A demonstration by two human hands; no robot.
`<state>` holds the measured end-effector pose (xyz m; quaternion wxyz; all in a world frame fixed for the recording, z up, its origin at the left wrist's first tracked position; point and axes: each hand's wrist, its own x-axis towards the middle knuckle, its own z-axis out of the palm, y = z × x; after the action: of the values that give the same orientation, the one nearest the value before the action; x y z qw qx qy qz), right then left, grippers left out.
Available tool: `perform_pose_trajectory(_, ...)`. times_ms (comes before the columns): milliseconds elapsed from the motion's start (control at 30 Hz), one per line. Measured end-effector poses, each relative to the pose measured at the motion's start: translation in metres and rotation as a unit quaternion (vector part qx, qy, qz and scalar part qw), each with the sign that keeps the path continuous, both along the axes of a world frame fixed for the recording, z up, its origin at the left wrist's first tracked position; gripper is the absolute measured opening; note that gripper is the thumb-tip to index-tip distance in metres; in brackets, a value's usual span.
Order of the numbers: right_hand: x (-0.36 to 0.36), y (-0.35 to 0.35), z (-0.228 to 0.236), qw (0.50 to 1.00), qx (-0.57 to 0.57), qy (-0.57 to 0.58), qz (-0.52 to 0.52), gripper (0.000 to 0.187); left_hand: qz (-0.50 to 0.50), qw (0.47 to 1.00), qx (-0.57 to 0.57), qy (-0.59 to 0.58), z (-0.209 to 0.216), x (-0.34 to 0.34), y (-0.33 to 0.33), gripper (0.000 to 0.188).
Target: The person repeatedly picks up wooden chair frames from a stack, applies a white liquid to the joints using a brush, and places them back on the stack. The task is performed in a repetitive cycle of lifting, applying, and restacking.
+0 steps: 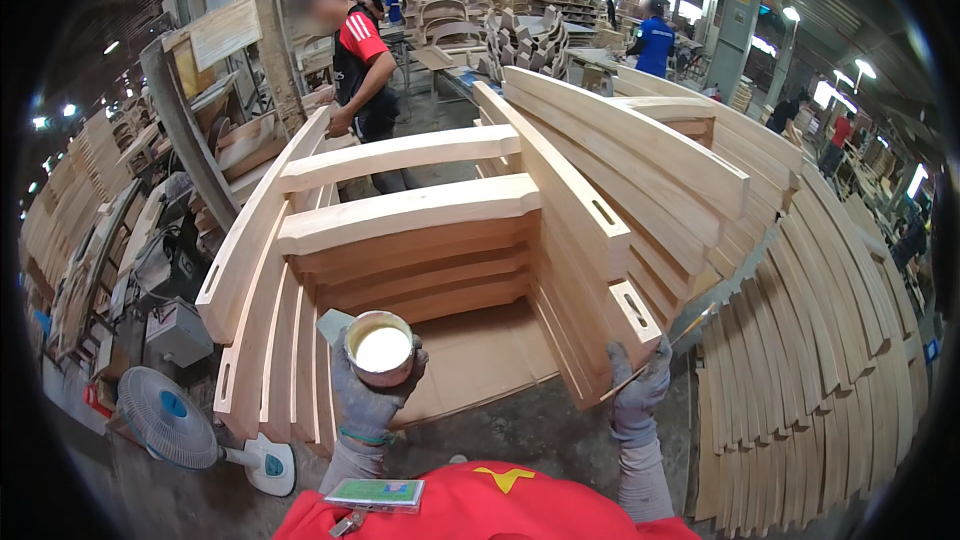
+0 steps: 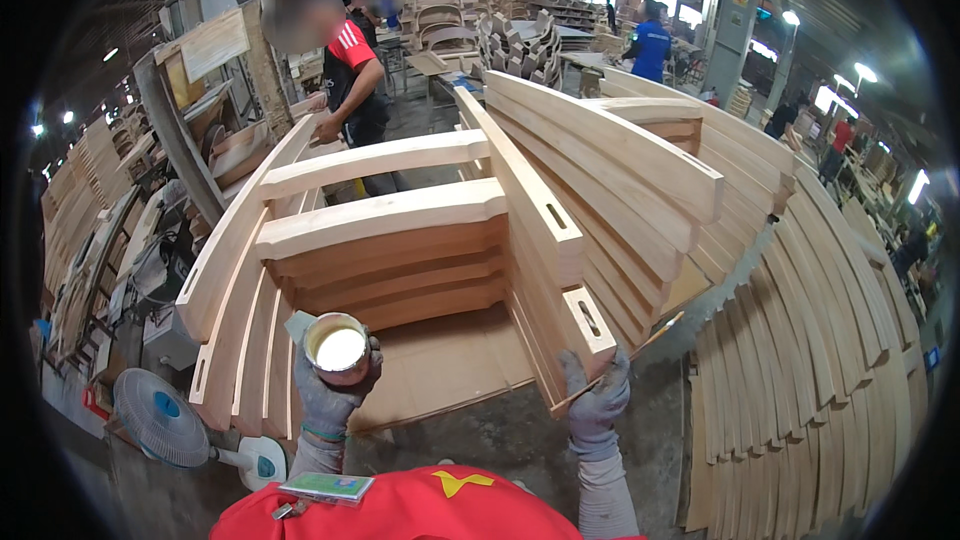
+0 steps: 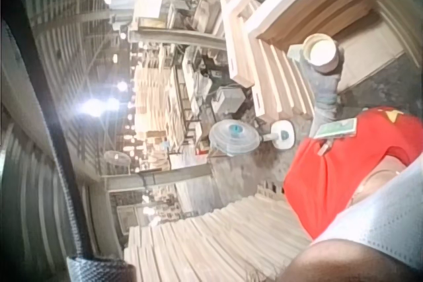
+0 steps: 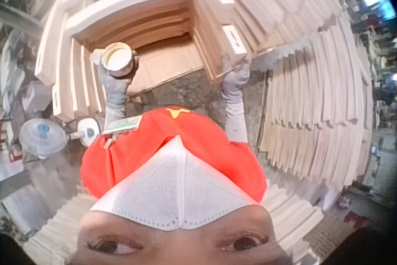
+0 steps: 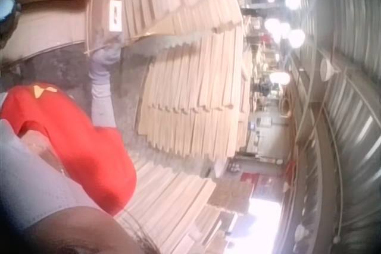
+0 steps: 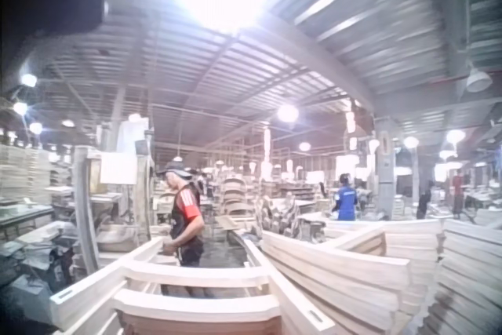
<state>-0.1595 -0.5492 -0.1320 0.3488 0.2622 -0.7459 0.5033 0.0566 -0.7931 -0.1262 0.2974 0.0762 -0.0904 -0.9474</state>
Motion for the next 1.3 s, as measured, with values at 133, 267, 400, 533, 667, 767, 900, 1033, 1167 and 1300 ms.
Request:
perform_pose_trajectory(133,0.001,0.001,-0.001,1.0,0.008,-0.019,0.004,0.057,0.0,1.0,-0.007,0.001,0.003,0.0,-0.001,0.059)
perform_pose_trajectory(267,-0.004,0.004,-0.01,0.999,-0.008,-0.039,0.023,0.06,0.011,0.999,-0.032,0.0,0.005,-0.001,-0.002,0.059)
perform_pose_trajectory(400,-0.005,0.005,-0.01,0.999,0.006,-0.033,0.03,0.06,0.023,0.998,-0.05,-0.009,0.004,-0.004,-0.003,0.063)
perform_pose_trajectory(533,-0.004,0.004,-0.008,1.0,0.013,-0.015,0.019,0.059,0.034,0.998,-0.044,-0.02,0.004,-0.005,-0.003,0.067)
perform_pose_trajectory(667,-0.005,0.002,-0.008,0.999,-0.003,-0.03,0.041,0.059,0.02,0.999,-0.023,-0.023,0.005,-0.004,-0.003,0.068)
perform_pose_trajectory(767,-0.004,0.002,-0.009,1.0,0.017,-0.002,0.009,0.058,0.018,1.0,-0.007,-0.013,0.006,-0.006,-0.002,0.067)
perform_pose_trajectory(900,-0.007,0.004,-0.014,1.0,0.005,-0.007,0.01,0.058,0.032,0.999,-0.03,-0.03,0.004,-0.007,-0.002,0.065)
perform_pose_trajectory(1033,-0.003,0.003,-0.008,1.0,0.014,-0.007,0.01,0.057,0.032,0.998,-0.03,-0.041,0.008,-0.005,0.0,0.062)
perform_pose_trajectory(1167,-0.005,0.004,-0.012,0.999,-0.011,-0.035,0.021,0.057,0.02,0.998,-0.048,-0.046,0.008,-0.005,0.0,0.049)
perform_pose_trajectory(1300,-0.004,0.006,-0.011,0.999,0.015,-0.05,0.016,0.058,0.029,0.998,-0.026,-0.043,0.006,-0.007,0.001,0.055)
